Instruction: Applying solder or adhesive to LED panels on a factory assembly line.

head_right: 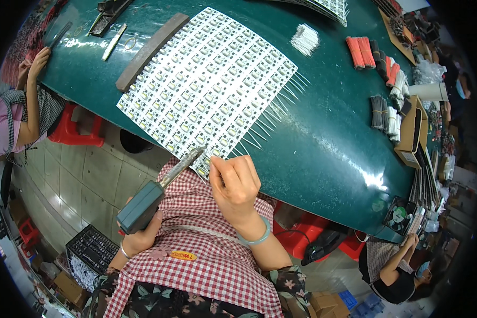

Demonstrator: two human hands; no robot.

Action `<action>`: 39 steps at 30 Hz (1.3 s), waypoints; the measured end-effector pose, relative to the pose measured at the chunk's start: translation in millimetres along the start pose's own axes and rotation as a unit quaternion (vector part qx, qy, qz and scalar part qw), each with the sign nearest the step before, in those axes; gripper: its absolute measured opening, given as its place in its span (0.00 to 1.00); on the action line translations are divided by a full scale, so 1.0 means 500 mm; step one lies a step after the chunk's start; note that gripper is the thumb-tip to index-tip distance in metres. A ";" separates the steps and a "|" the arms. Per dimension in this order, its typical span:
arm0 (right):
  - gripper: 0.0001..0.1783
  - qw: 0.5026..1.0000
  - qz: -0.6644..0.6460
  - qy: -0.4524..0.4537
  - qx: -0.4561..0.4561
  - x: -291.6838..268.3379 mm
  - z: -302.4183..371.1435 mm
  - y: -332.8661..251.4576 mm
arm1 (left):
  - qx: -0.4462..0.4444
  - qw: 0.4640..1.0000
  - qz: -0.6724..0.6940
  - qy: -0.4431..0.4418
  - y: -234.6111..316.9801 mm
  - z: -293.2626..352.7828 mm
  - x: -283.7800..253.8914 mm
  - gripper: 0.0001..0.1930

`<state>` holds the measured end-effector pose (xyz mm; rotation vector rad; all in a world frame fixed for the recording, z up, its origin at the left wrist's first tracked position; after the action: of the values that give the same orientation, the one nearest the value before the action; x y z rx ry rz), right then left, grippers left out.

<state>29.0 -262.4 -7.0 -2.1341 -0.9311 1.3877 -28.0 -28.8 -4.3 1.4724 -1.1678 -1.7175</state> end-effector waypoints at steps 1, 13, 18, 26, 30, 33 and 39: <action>0.15 1.000 0.001 0.000 -0.001 0.000 0.000 -0.001 | 0.005 1.000 -0.013 -0.008 0.005 -0.004 0.000 0.12; 0.14 1.000 -0.001 0.002 -0.006 -0.002 -0.004 -0.002 | 0.038 0.997 -0.058 -0.018 0.009 0.005 -0.007 0.13; 0.14 1.000 0.005 0.005 -0.005 0.000 -0.003 0.000 | 0.027 0.998 -0.058 -0.027 -0.005 0.018 -0.008 0.13; 0.12 1.000 -0.001 -0.024 0.014 -0.016 0.000 -0.003 | 0.002 1.000 -0.027 -0.014 -0.013 0.022 -0.004 0.13; 0.11 0.997 -0.045 -0.044 0.052 -0.062 -0.018 0.003 | 0.000 0.999 -0.031 -0.018 -0.016 0.025 -0.005 0.14; 0.09 0.994 -0.076 -0.061 0.054 -0.052 -0.040 0.023 | -0.016 0.999 -0.027 -0.033 -0.031 0.035 -0.002 0.14; 0.09 0.994 -0.068 -0.079 0.041 -0.022 -0.042 0.043 | 0.044 0.995 -0.081 -0.040 -0.014 0.018 0.000 0.14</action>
<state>51.6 -285.0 -5.5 -1.8870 -1.0386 1.5146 -36.0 -23.6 -10.3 1.6033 -1.2086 -1.8697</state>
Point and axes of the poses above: each hand's wrist, its own z-axis away from the middle knuckle, its own x-axis out of the palm, y = z × x, the point moved 5 cm from there along -z, towards the middle knuckle, and after that the axes turned 9 degrees about -y, right-handed, at the moved point
